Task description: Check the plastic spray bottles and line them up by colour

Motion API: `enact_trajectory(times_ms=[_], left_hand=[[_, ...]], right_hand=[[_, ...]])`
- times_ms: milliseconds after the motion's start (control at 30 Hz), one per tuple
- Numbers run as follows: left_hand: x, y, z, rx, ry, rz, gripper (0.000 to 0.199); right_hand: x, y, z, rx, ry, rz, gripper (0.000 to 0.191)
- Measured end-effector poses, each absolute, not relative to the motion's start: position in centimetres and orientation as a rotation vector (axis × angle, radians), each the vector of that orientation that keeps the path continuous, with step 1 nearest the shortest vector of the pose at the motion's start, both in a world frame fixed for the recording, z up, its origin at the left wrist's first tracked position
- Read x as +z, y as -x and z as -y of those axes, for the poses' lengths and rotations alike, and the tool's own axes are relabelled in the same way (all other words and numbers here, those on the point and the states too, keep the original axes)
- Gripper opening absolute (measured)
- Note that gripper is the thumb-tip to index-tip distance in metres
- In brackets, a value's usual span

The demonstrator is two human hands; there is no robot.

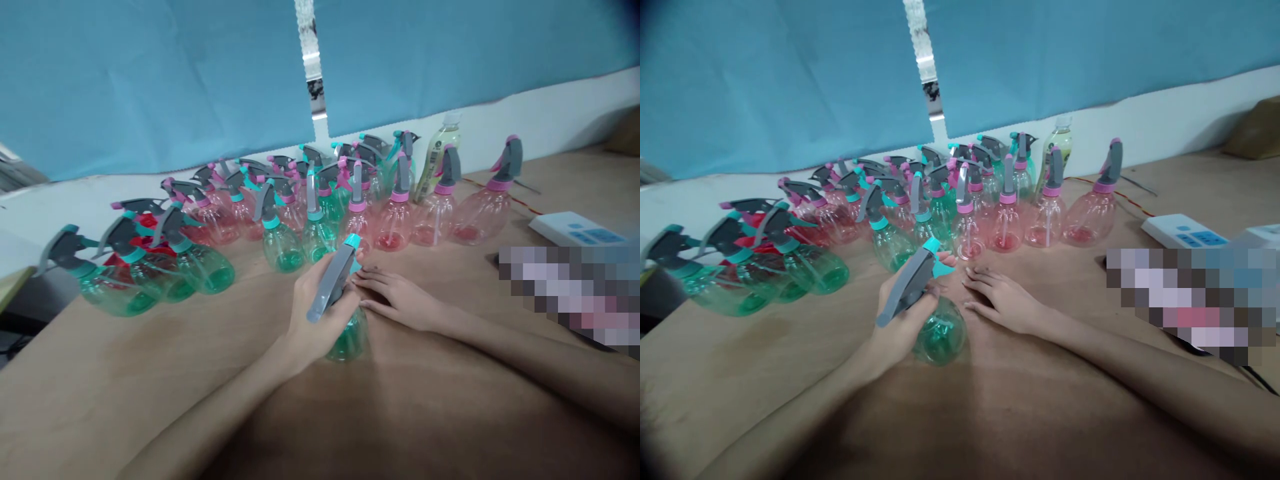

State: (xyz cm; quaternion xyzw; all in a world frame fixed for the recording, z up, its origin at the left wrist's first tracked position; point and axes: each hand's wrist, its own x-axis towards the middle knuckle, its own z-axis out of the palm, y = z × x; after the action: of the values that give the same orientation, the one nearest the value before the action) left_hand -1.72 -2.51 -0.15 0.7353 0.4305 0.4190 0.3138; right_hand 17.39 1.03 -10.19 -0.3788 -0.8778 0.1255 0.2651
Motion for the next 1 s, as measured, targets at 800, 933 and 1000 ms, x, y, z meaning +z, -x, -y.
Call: enact_trajectory(times_ms=[800,933,1000], left_hand=[[1.5,1.7,2.4,1.137,-2.09,-0.948,0.017],[1.3,1.7,2.3,1.136,-2.068,-0.975,0.023],[1.1,1.6,2.4,1.144,-2.055,-1.016,0.029]], right_hand=[[-10.1,-17.4,-1.0,0.325,1.059,2.405,0.048],[-10.1,-17.4,-1.0,0.321,1.043,2.398,0.047],[-10.1,-17.4,-1.0,0.322,1.052,2.401,0.047]])
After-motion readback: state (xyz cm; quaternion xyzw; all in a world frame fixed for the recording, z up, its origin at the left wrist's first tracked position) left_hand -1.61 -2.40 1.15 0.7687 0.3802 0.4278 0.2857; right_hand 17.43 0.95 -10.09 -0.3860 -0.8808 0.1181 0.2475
